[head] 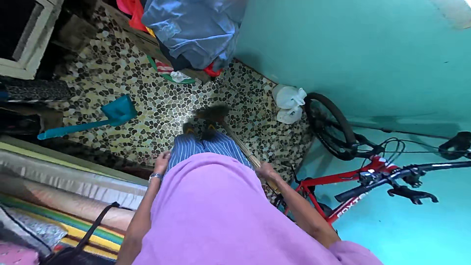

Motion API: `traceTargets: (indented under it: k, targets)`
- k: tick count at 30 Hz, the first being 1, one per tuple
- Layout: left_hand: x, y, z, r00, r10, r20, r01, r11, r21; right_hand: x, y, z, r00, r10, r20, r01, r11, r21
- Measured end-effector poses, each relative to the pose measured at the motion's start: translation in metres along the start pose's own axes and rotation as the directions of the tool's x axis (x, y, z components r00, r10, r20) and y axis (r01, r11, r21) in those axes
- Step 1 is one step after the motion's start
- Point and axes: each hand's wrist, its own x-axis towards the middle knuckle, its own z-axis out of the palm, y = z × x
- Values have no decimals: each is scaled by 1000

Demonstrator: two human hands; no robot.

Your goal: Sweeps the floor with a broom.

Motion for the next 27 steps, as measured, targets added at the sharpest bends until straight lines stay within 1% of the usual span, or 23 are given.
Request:
traceTargets:
  k: [1,2,3,5,8,11,14,16,17,19,20,21,23,25,26,27]
  targets:
    - [-3,1,12,999,41,34,-43,996,82,6,6,-8,1000,-26,11,26,1000,-9]
    - [-5,1,22,997,55,53,-62,990,127,14,10,-17,998,-54,21,54,998,-15]
    - [-7,2,28,998,47,52,-53,990,129,20,10,-25,997,-78,30,78,997,-22]
    - [-11,0,27,1000,-1,3,1,999,44,30,-3,-39,997,-83,2,83,993,-80]
    - [-19,-9,18,990,-118,-72,108,986,-129,34,-48,-52,992,-91,-93,60,955,-290]
    - [-27,-26,6,968,-210,-140,168,949,-265,35,-89,-59,986,-139,-94,92,916,-391]
    - [-36,-42,-1,943,-272,-190,195,918,-345,34,-123,-69,975,-219,-46,178,882,-437]
    - [-39,-55,0,943,-273,-191,202,924,-325,35,-151,-70,962,-272,-8,241,867,-437]
    - [-40,-62,1,949,-258,-180,203,939,-279,31,-171,-69,957,-289,16,265,853,-449]
    - [-35,-84,8,963,-232,-139,211,966,-146,20,-219,-59,947,-317,54,302,820,-486]
    - [-29,-98,15,964,-224,-140,209,971,-115,14,-244,-51,943,-329,54,309,801,-513]
    - [-21,-114,20,963,-232,-135,215,968,-129,9,-269,-43,942,-331,49,304,787,-537]
    - [2,-143,20,954,-275,-119,244,944,-224,1,-312,-30,940,-339,45,311,793,-525]
    - [33,-181,7,957,-268,-109,234,939,-253,-10,-340,-18,932,-359,52,346,837,-425]
    - [41,-190,-6,962,-239,-128,203,948,-244,-19,-351,-12,924,-377,59,373,861,-347]
    - [43,-185,-30,967,-202,-152,159,953,-258,-29,-363,-6,919,-389,69,392,880,-269]
